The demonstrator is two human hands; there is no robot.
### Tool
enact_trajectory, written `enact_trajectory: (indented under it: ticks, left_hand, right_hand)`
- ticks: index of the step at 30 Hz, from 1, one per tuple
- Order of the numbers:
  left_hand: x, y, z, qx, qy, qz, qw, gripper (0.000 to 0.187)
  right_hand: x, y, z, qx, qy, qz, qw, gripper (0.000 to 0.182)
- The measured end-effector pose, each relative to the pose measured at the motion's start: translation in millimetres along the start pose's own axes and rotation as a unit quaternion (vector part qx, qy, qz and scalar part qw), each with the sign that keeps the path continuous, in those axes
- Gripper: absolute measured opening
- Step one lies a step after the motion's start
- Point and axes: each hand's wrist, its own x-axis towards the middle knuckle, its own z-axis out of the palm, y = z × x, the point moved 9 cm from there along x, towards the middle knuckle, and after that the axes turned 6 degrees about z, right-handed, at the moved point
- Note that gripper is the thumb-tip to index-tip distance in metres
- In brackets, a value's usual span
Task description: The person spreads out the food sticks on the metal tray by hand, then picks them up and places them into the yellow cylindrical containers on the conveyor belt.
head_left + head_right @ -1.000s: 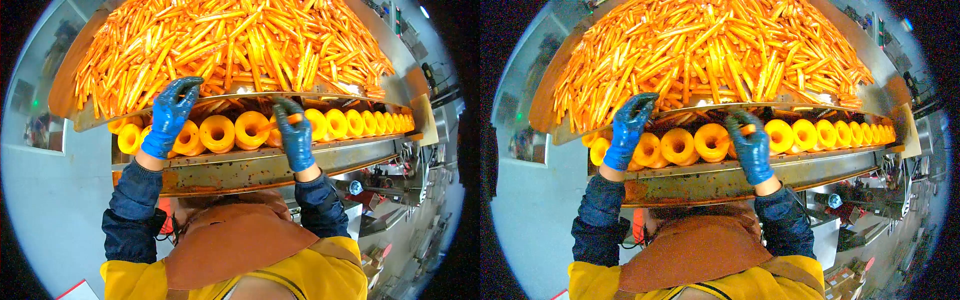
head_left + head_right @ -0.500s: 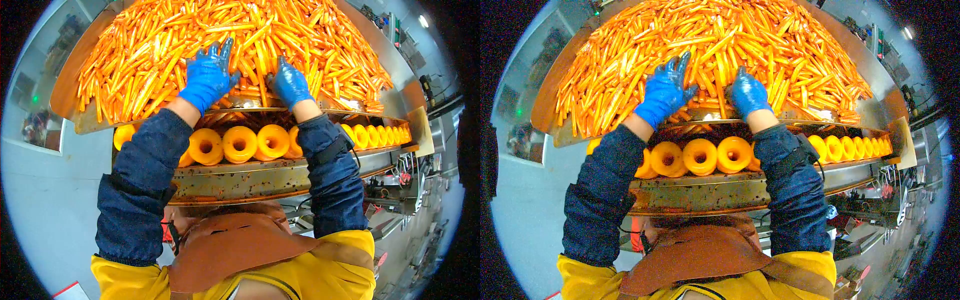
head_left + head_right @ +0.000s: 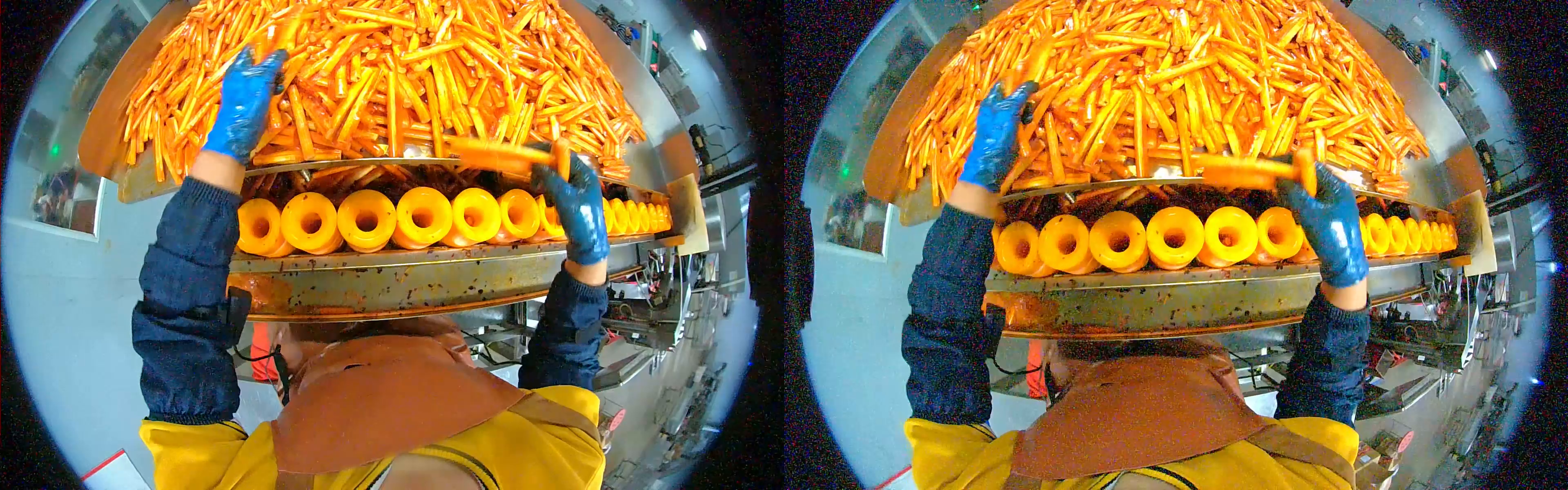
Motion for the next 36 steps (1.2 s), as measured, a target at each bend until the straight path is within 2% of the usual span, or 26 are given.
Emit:
enact_trajectory:
  ticks: [1,2,4,5,6,8,10,11,12,14,16,18,22,23,24,25,26,28,29,30,31,32,33,34,36]
  left_hand:
    - [-15.9,12.7,-4.0,-0.096,0.038,-0.02,0.994,0.05]
    - [-29.3,21.6,-5.9,-0.096,0.039,-0.02,0.994,0.05]
    - [-56.6,22.0,-3.9,-0.222,0.04,-0.089,0.97,0.04]
    - [-68.1,28.9,-2.5,-0.233,0.036,-0.049,0.971,0.036]
    - [-86.4,35.1,-3.4,-0.167,0.01,-0.082,0.983,0.034]
    - [-118.2,19.7,-6.8,-0.218,-0.03,-0.111,0.969,0.031]
    - [-146.3,33.3,-11.6,-0.261,0.055,-0.063,0.962,0.028]
    - [-162.4,26.3,-14.9,-0.245,0.022,-0.105,0.964,0.029]
    - [-173.0,23.0,-20.1,-0.245,0.023,-0.104,0.964,0.029]
    - [-193.9,8.4,-13.2,-0.256,-0.026,-0.15,0.955,0.029]
    - [-204.0,6.9,-6.2,-0.254,-0.029,-0.158,0.954,0.03]
    - [-214.6,-3.2,3.1,-0.21,-0.05,-0.221,0.951,0.03]
    - [-222.3,-1.5,14.2,-0.223,-0.082,-0.226,0.945,0.032]
    - [-222.4,7.0,15.2,-0.234,-0.046,-0.221,0.946,0.03]
    - [-223.4,5.5,16.1,-0.233,-0.045,-0.22,0.946,0.03]
    - [-225.7,-0.8,18.3,-0.237,-0.045,-0.231,0.943,0.029]
    - [-228.3,-5.0,19.9,-0.241,-0.044,-0.243,0.939,0.028]
    - [-231.4,-2.6,16.3,-0.228,-0.027,-0.264,0.937,0.027]
    - [-232.7,-5.6,16.4,-0.249,-0.031,-0.259,0.933,0.029]
    - [-233.5,-9.6,16.7,-0.27,-0.035,-0.253,0.929,0.031]
    - [-233.5,-14.0,14.2,-0.261,-0.027,-0.241,0.934,0.036]
    - [-234.4,-15.4,12.1,-0.26,-0.024,-0.241,0.935,0.036]
    - [-234.7,-11.3,14.9,-0.248,-0.043,-0.233,0.939,0.038]
    - [-235.7,-7.5,19.7,-0.236,-0.063,-0.225,0.943,0.041]
    - [-241.4,-8.4,33.8,-0.255,-0.069,-0.209,0.942,0.042]
  right_hand:
    - [-4.5,10.2,4.4,-0.067,-0.035,0.003,0.997,0.031]
    - [-6.6,21.9,10.1,-0.133,-0.069,0.004,0.989,0.034]
    - [-13.7,8.5,43.9,-0.275,-0.097,-0.075,0.954,0.04]
    - [-16.4,3.8,51.7,-0.312,-0.082,-0.081,0.943,0.04]
    - [-18.8,3.1,51.3,-0.312,-0.081,-0.082,0.943,0.04]
    - [-21.1,-3.1,41.9,-0.289,-0.018,-0.091,0.953,0.038]
    - [-22.0,4.1,27.7,-0.263,-0.02,0.018,0.964,0.037]
    - [-24.7,0.3,23.6,-0.261,-0.003,-0.008,0.965,0.036]
    - [-26.7,-3.7,20.7,-0.259,0.015,-0.034,0.965,0.035]
    - [-28.6,-9.9,33.1,-0.242,0.002,-0.069,0.968,0.033]
    - [-29.8,-9.5,56.7,-0.226,-0.015,-0.13,0.965,0.031]
    - [-33.7,-13.3,94.7,-0.323,-0.061,-0.169,0.929,0.035]
    - [-27.1,-15.3,116.0,-0.249,-0.018,-0.151,0.956,0.031]
    - [-21.9,-5.5,118.1,-0.059,0.014,-0.14,0.988,0.027]
    - [-18.6,8.4,122.2,0.133,0.046,-0.123,0.982,0.023]
    - [-19.2,15.6,139.2,0.22,0.052,-0.119,0.967,0.016]
    - [-15.9,36.2,158.1,0.192,0.023,-0.026,0.981,0.015]
    - [-19.0,34.6,181.3,0.106,0.031,-0.114,0.987,0.017]
    - [-19.9,38.8,191.5,0.045,0.004,-0.135,0.99,0.029]
    - [-21.9,36.1,189.3,0.047,0.0,-0.137,0.989,0.029]
    - [-30.3,19.5,185.5,-0.092,0.033,-0.201,0.975,0.033]
    - [-39.6,4.6,185.3,-0.229,0.067,-0.26,0.936,0.038]
    - [-40.6,3.7,176.3,-0.175,0.075,-0.236,0.953,0.046]
    - [-44.4,3.9,179.8,-0.176,0.073,-0.237,0.953,0.046]
    - [-42.1,25.2,200.2,-0.022,-0.058,-0.126,0.99,0.043]
